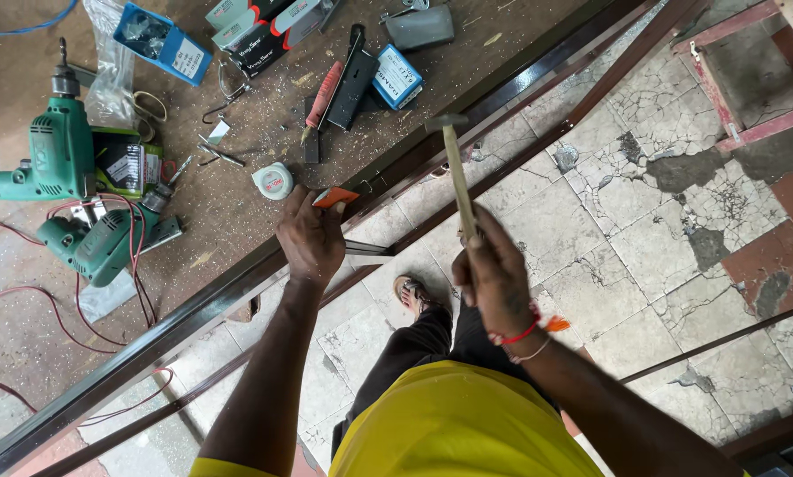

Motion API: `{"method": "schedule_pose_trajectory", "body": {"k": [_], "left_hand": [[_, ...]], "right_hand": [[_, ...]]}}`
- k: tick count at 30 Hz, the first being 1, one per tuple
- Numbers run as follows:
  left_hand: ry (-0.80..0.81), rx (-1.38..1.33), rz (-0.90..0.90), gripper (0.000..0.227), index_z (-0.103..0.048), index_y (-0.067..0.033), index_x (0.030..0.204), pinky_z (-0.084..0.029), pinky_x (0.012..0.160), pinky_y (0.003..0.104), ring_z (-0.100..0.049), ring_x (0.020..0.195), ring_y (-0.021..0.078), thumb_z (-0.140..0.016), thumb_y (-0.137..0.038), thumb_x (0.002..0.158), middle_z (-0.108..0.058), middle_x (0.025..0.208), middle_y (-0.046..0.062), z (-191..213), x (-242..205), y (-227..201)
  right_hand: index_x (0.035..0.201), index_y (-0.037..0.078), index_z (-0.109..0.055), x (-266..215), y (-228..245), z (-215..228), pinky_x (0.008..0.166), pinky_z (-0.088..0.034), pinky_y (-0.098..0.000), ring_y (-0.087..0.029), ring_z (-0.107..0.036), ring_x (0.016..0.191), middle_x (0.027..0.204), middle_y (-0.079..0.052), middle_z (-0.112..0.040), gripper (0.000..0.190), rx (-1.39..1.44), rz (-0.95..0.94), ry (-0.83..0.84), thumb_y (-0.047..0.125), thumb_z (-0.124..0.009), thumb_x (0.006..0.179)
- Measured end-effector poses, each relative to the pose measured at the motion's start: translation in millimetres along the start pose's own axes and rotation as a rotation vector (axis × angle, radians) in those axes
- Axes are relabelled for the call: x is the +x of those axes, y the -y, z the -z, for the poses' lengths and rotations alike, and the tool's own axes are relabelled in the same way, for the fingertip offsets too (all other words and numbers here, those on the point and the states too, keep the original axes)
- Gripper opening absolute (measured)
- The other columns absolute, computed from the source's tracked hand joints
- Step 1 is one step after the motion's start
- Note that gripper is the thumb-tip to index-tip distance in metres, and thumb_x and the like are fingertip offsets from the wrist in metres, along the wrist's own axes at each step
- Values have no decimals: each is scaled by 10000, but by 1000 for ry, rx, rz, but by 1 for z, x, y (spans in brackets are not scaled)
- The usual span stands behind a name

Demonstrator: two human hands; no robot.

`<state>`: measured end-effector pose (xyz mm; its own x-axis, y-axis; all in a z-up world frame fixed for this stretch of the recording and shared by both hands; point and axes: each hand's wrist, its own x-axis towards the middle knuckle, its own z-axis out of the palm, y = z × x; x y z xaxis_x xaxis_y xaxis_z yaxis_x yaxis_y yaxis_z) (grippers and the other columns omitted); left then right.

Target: The person uses a hammer and a metal square to tap a metal lock plate into a recessed area on a wooden door frame. They repeatedly check the fit and alignment of the plate throughout the process.

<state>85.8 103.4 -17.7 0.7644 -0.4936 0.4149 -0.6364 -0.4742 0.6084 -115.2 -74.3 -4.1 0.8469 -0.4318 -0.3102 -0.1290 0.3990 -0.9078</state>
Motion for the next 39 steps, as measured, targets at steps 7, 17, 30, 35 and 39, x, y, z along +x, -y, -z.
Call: {"method": "schedule_pose_trajectory", "body": {"k": [7, 17, 30, 35, 39], "left_hand": [[2, 13, -17, 159, -664, 5, 1008, -479, 691, 505, -608, 831, 420, -736, -43, 876, -577, 914, 179, 2, 0, -2], [-36, -125, 83, 83, -712, -2, 961, -478, 603, 422, -586, 729, 252, -729, -82, 954, -582, 849, 125, -3, -7, 14], [16, 89, -38, 120, -676, -39, 885, -454, 616, 448, -543, 779, 291, -780, -89, 854, -496, 819, 97, -2, 1, -2], [17, 101, -9, 143, -646, -34, 877, -462, 619, 450, -552, 788, 296, -772, -96, 851, -493, 839, 91, -3, 5, -10], [5, 91, -16, 83, -701, -80, 908, -465, 603, 437, -558, 763, 288, -770, -108, 872, -496, 822, 85, -4, 1, -6]], "right_hand": [[1508, 104, -509, 9, -19, 14, 387, -380, -224, -51, -457, 435, 600, 12, -586, 485, -120, -22, 50, 178, -493, 1030], [1463, 39, -523, 6, 13, 7, 325, -376, -204, -30, -442, 435, 682, 29, -562, 436, -121, 81, -40, 143, -489, 1041], [1560, 42, -446, 2, 21, 3, 479, -439, -200, -35, -528, 586, 738, 2, -584, 520, -194, 89, 119, 124, -534, 1054], [1527, 64, -422, -2, 22, -1, 403, -404, -193, -35, -557, 575, 774, 17, -616, 518, -144, 55, 16, 129, -491, 1018], [1577, 79, -419, -14, 8, -26, 420, -375, -181, -13, -446, 510, 676, 20, -556, 540, -41, 41, -27, 162, -501, 1049]]}}
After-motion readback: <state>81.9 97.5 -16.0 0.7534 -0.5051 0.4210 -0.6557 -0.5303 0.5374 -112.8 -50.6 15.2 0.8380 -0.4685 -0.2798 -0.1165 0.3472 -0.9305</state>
